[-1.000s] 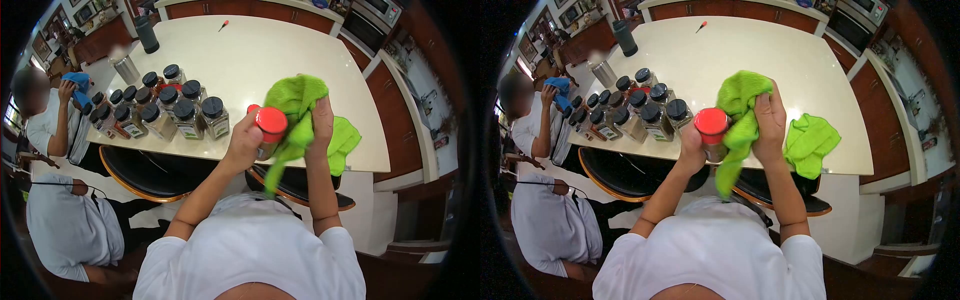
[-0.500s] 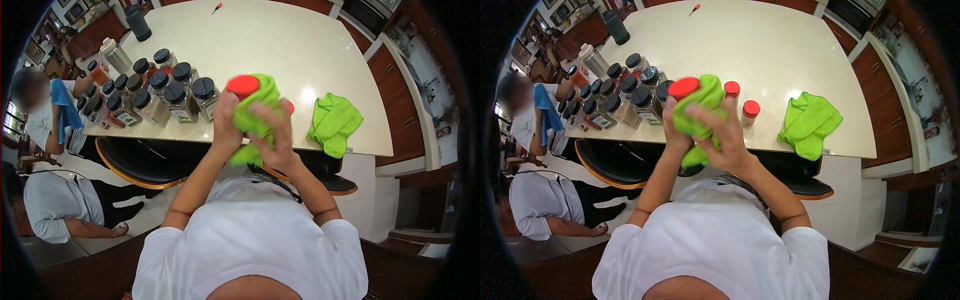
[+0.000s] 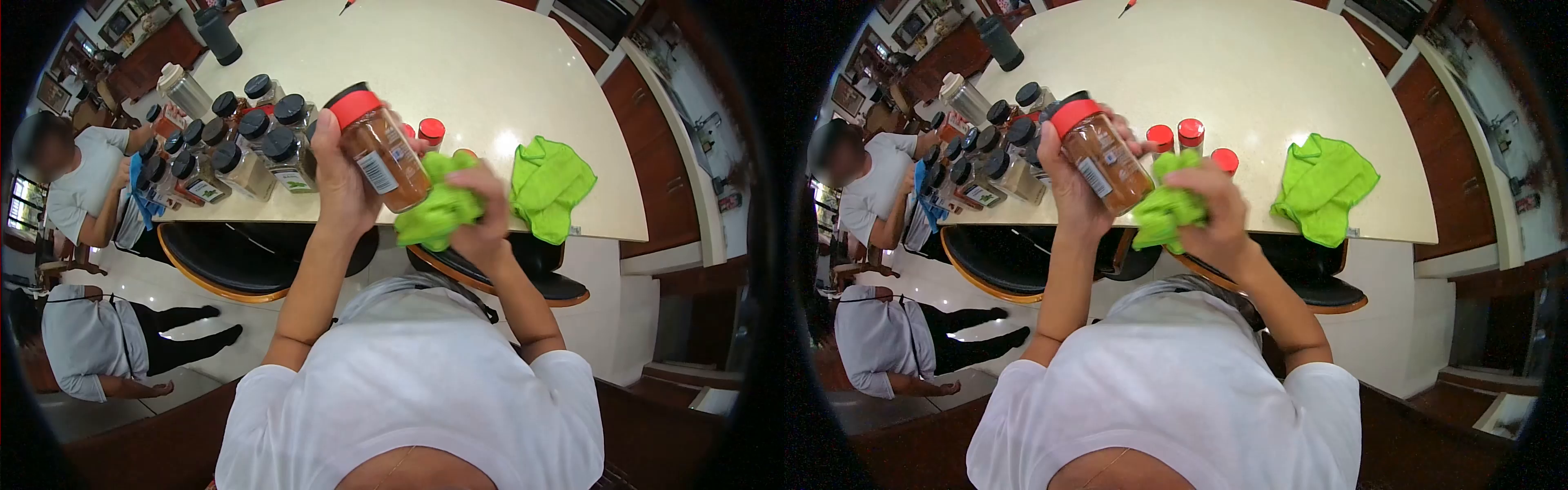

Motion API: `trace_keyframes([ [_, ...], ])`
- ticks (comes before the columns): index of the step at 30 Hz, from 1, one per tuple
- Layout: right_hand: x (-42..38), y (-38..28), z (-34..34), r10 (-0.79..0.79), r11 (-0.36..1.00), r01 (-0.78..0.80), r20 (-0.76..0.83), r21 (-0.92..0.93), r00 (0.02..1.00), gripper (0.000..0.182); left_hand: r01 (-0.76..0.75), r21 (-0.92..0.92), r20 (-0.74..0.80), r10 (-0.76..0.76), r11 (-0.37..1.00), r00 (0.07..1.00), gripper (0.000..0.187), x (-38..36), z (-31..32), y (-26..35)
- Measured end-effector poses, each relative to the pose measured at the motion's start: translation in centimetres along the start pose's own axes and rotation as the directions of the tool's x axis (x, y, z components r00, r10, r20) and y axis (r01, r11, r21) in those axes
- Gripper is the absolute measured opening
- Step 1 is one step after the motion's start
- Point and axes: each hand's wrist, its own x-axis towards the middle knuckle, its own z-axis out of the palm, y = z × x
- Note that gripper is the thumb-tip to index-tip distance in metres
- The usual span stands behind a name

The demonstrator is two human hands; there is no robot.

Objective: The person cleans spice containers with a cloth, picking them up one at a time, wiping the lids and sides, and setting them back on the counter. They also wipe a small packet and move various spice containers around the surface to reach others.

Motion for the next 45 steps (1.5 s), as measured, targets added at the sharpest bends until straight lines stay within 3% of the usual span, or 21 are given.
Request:
trace_keyframes([
  [1, 0.2, -0.6, -1.0, 0.091, 0.996, -0.091, -0.131, 0.008, 0.987, 0.04, -0.107, 0.22, -0.089, 0.129, 0.97, 0.988, 0.065, -0.2, -0.1, 0.1],
  [4, 0.9, -0.2, -6.4, 0.254, 0.949, -0.301, -0.335, -0.096, 0.907, 0.047, -0.146, 0.381, -0.11, 0.202, 0.913, 0.973, 0.068, -1.1, -1.8, 0.0],
  [7, 2.4, -0.5, -8.1, 0.455, 0.813, -0.183, -0.407, 0.553, 0.792, 0.058, -0.191, 0.651, -0.045, 0.289, 0.734, 0.956, 0.059, -2.2, -6.2, -1.5],
  [8, 1.8, 0.0, -8.5, 0.455, 0.814, -0.184, -0.409, 0.551, 0.791, 0.058, -0.244, 0.83, 0.073, 0.337, 0.502, 0.939, 0.051, -2.7, -7.2, -2.0],
  [10, -1.8, 3.0, -10.6, 0.589, 0.363, -0.207, -0.051, 0.908, 0.807, 0.058, -0.248, 0.965, 0.208, 0.321, 0.088, 0.924, 0.044, -3.6, -8.8, -3.2],
  [11, -5.2, 6.8, -11.6, 0.753, 0.487, -0.478, -0.073, 0.731, 0.654, 0.058, -0.245, 0.965, 0.205, 0.317, 0.091, 0.926, 0.044, -3.6, -9.1, -3.7],
  [12, -4.8, 7.0, -10.0, 0.694, 0.694, -0.635, -0.079, 0.338, 0.716, 0.06, -0.234, 0.968, 0.199, 0.295, 0.089, 0.935, 0.043, -3.7, -9.0, -4.5],
  [14, -2.3, 6.3, -6.4, 0.568, 0.777, -0.471, 0.142, -0.418, 0.811, 0.061, -0.239, 0.965, 0.2, 0.289, 0.106, 0.936, 0.041, -3.8, -9.3, -6.1],
  [17, -3.6, 6.2, -2.9, 0.664, 0.621, -0.352, 0.231, -0.701, 0.711, 0.051, -0.242, 0.97, 0.22, 0.319, 0.031, 0.922, 0.042, -3.2, -10.0, -7.5],
  [21, -4.8, 8.7, -2.4, 0.639, 0.694, -0.445, 0.2, -0.566, 0.743, 0.048, -0.218, 0.975, 0.191, 0.338, 0.046, 0.922, 0.043, -2.5, -11.4, -9.1],
  [24, -5.4, 9.6, -2.5, 0.435, 0.823, -0.332, 0.135, -0.461, 0.89, 0.044, -0.213, 0.974, 0.179, 0.323, 0.072, 0.929, 0.045, -1.9, -11.7, -9.0],
  [27, -5.1, 9.7, -4.3, 0.663, 0.702, -0.631, -0.019, -0.331, 0.748, 0.036, -0.158, 0.971, 0.092, 0.331, 0.179, 0.939, 0.045, -3.0, -9.8, -7.7],
  [29, -3.5, 9.2, -6.2, 0.749, 0.645, -0.762, -0.152, -0.059, 0.645, 0.03, -0.158, 0.987, 0.158, 0.335, -0.028, 0.929, 0.047, -4.7, -8.8, -6.5],
  [30, -2.6, 8.6, -6.8, 0.748, 0.647, -0.76, -0.143, -0.064, 0.648, 0.03, -0.342, 0.937, 0.342, 0.368, -0.068, 0.865, 0.045, -5.3, -8.9, -6.6],
  [31, -1.6, 7.7, -7.5, 0.774, 0.631, -0.774, -0.1, 0.048, 0.625, 0.029, -0.335, 0.94, 0.334, 0.376, -0.063, 0.865, 0.045, -5.1, -7.7, -6.4],
  [33, -0.2, 5.5, -7.9, 0.801, 0.597, -0.79, -0.044, 0.143, 0.597, 0.028, -0.279, 0.845, 0.229, 0.162, 0.456, 0.96, 0.037, -4.6, -3.2, -6.4],
  [34, 0.6, 4.3, -7.0, 0.779, 0.626, -0.769, -0.05, 0.133, 0.625, 0.027, -0.274, 0.841, 0.221, 0.167, 0.466, 0.961, 0.037, -3.9, -2.0, -7.7],
  [36, 0.8, 2.6, -5.0, 0.657, 0.752, -0.659, -0.068, -0.013, 0.751, 0.021, 0.017, 0.654, 0.09, -0.101, 0.756, 0.991, 0.042, -1.4, -0.4, -9.6],
  [40, -0.4, 3.3, -5.5, 0.719, 0.691, -0.658, -0.197, 0.299, 0.666, 0.026, 0.027, 0.701, 0.148, -0.183, 0.713, 0.972, 0.051, -1.3, 0.5, -10.0],
  [43, -0.3, 2.3, -5.6, 0.926, 0.156, -0.539, 0.067, 0.827, 0.371, 0.042, 0.022, 0.615, 0.14, -0.136, 0.788, 0.981, 0.049, -1.7, 0.4, -10.4],
  [45, -0.4, 1.3, -5.2, 0.823, 0.44, -0.689, 0.047, 0.576, 0.566, 0.037, -0.018, 0.73, 0.163, -0.148, 0.683, 0.976, 0.046, -1.5, 0.5, -9.3],
])
